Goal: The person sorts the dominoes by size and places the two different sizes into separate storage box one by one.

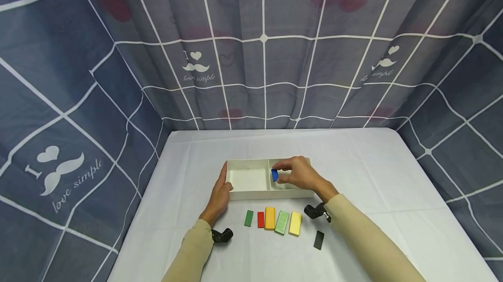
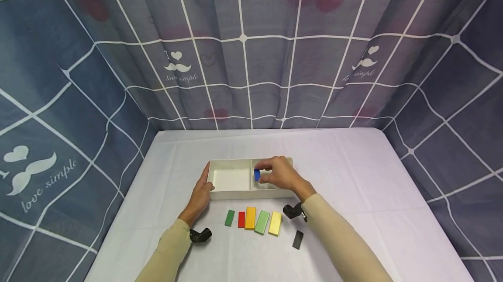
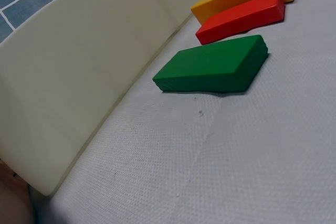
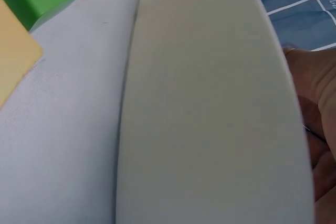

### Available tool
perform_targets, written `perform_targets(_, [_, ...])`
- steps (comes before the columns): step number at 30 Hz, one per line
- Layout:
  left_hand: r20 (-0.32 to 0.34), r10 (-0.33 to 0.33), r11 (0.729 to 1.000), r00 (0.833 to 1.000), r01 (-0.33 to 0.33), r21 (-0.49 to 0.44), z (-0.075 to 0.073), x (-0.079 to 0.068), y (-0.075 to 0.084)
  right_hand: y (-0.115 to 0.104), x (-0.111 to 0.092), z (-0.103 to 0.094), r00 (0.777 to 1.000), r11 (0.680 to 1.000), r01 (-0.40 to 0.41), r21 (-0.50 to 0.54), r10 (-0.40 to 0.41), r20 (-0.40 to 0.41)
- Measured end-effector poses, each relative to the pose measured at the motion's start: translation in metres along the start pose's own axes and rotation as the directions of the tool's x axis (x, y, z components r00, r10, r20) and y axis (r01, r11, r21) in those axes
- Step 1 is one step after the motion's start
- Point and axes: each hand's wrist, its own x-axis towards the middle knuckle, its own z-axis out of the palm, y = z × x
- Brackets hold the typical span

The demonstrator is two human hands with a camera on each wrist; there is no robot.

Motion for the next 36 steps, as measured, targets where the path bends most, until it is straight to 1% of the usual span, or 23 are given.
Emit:
perform_targets(6, [-0.004,-0.002,1.000,1.000,0.002,0.002,0.000,0.000,-0.001,0.004,0.005,0.007,1.000,1.000,0.008,0.011,-0.008,0.022])
perform_targets(11, [0.000,0.003,1.000,1.000,-0.003,-0.006,0.000,0.000,-0.001,0.008,0.007,0.012,1.000,1.000,0.004,0.031,-0.005,0.026])
perform_targets(19, [-0.010,0.003,1.000,1.000,-0.003,0.012,0.001,-0.001,-0.002,0.011,0.010,0.016,0.999,1.000,-0.022,0.012,0.022,0.033])
perform_targets(27, [-0.003,0.007,1.000,1.000,-0.007,-0.012,0.001,-0.001,-0.002,0.011,0.013,0.016,0.997,0.999,-0.046,-0.006,0.046,0.061])
perform_targets(31, [-0.002,0.007,1.000,1.000,-0.007,-0.007,0.001,-0.001,-0.002,0.011,0.014,0.016,0.997,0.999,-0.030,-0.028,0.032,0.069])
perform_targets(36, [-0.005,0.002,1.000,1.000,-0.002,0.003,0.001,-0.002,-0.001,0.009,0.016,0.016,0.997,0.995,0.013,-0.094,-0.007,0.072])
